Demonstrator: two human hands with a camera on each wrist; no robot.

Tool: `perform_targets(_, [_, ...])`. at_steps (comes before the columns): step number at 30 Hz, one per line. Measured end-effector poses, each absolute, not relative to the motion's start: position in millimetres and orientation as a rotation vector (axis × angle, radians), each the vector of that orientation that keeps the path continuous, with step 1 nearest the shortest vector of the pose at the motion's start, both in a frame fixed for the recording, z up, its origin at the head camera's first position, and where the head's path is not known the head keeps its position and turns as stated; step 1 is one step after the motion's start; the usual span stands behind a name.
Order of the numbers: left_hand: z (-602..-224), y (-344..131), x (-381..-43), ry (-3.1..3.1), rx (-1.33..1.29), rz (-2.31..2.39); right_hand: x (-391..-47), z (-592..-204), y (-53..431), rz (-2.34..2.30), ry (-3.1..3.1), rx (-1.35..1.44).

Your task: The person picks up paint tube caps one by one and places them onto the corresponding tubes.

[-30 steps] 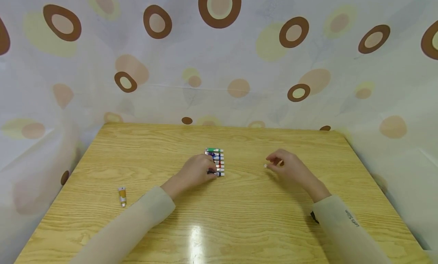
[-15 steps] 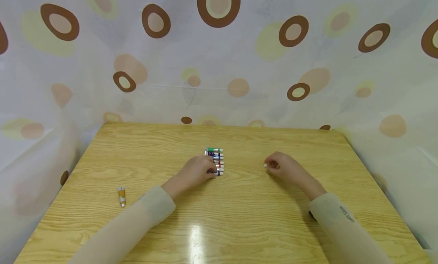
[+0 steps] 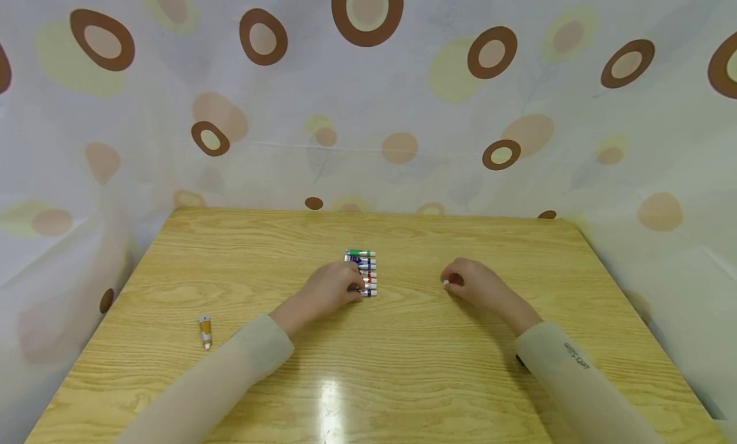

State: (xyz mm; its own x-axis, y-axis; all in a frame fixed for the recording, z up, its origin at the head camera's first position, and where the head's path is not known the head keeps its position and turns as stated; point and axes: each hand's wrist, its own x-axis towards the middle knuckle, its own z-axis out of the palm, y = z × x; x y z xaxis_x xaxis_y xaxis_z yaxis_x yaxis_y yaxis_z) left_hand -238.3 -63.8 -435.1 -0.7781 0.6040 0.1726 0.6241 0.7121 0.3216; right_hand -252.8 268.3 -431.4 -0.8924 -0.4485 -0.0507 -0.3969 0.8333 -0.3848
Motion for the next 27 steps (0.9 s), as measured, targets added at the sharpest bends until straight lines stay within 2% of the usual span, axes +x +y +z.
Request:
perform_targets(9, [-423.1, -85.0, -232.1, -2.9, -0.941, -0.587, -249.2, -429.7, 265.9, -0.554, 2.871, -0.659])
perform_targets(27, [-408.5, -194.4, -204.2, -2.959, -0.756, -0.57, -236.5, -418.2, 252.7, -0.651, 2.871, -0.656])
